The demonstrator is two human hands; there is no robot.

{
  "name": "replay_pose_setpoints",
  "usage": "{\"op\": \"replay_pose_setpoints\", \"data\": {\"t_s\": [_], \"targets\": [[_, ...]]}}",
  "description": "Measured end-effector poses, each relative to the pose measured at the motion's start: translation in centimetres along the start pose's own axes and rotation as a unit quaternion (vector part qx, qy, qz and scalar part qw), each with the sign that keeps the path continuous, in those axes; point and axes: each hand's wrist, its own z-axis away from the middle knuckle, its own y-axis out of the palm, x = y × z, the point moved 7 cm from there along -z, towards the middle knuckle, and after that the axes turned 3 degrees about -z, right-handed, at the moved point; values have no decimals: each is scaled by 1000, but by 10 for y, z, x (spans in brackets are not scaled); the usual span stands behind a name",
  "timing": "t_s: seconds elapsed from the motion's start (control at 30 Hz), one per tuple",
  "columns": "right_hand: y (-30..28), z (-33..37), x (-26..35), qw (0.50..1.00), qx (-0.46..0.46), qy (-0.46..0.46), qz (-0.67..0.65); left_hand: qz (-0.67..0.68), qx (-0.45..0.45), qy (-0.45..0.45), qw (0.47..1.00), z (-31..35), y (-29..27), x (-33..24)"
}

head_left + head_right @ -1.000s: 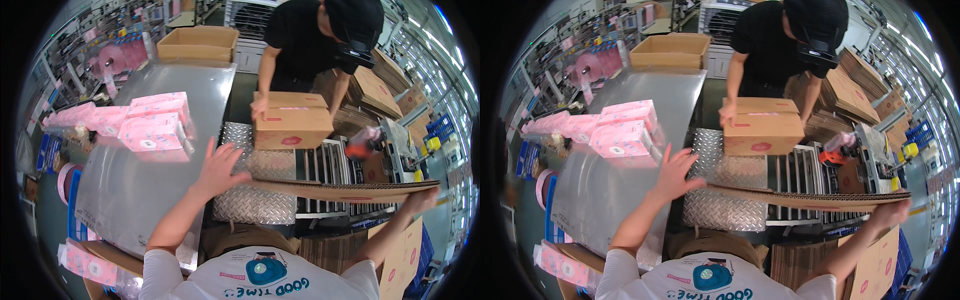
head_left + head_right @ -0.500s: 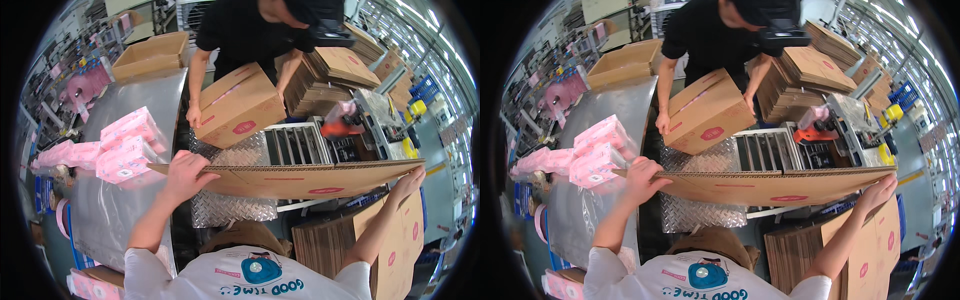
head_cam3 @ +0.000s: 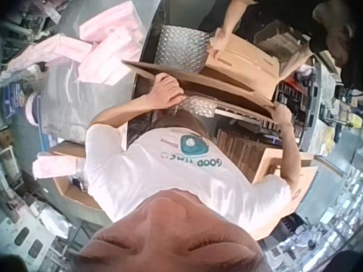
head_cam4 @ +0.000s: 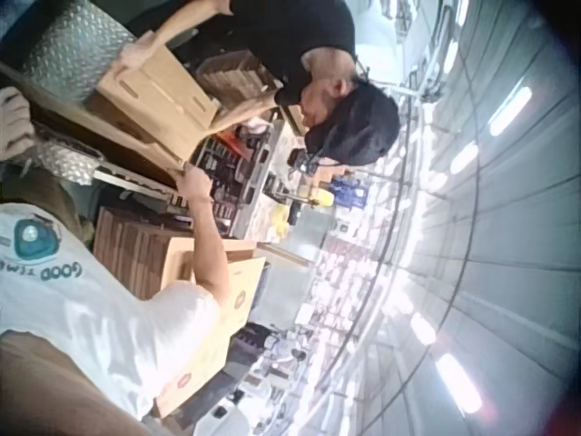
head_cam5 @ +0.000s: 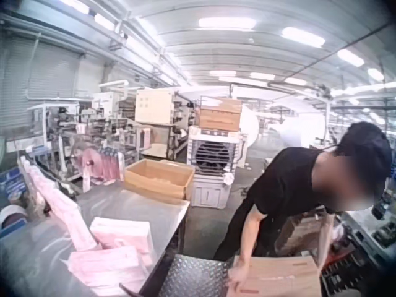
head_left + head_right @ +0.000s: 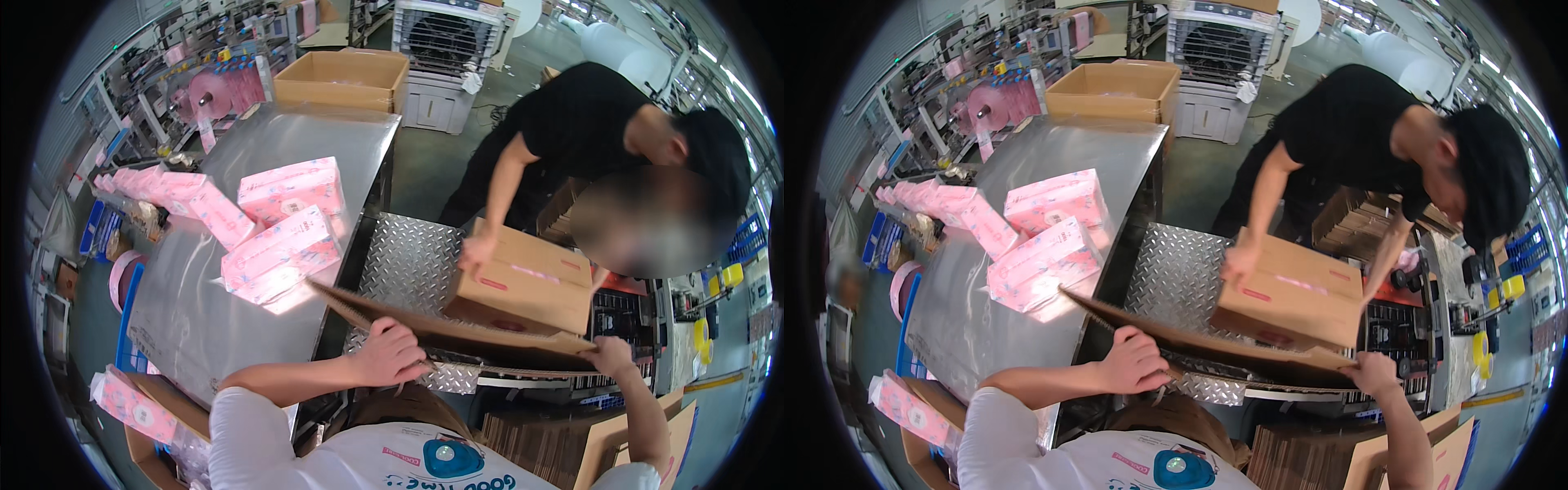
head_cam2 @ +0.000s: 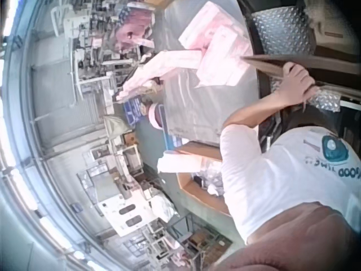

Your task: The person packs pink tissue boxes into cardboard boxes and slides the filled boxes onto a conveyor belt.

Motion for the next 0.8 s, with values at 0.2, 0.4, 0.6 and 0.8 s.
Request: {"op": "replay_pose_setpoints", "data": {"t_s": [0.2,0.4,0.6,0.8], "targets": [[-14,36,38,995,-95,40,-6,216,107,172,955,-33,15,-20],[78,120,140,755,358,-351,-423,67,210,129,967,46,151,32],[131,28,86,971,-57,-14,-231,-35,247,-58,967,-93,62,84],[230,-1,97,323,95,-55,-940,-126,253,-136,950,52,62,96]]}}
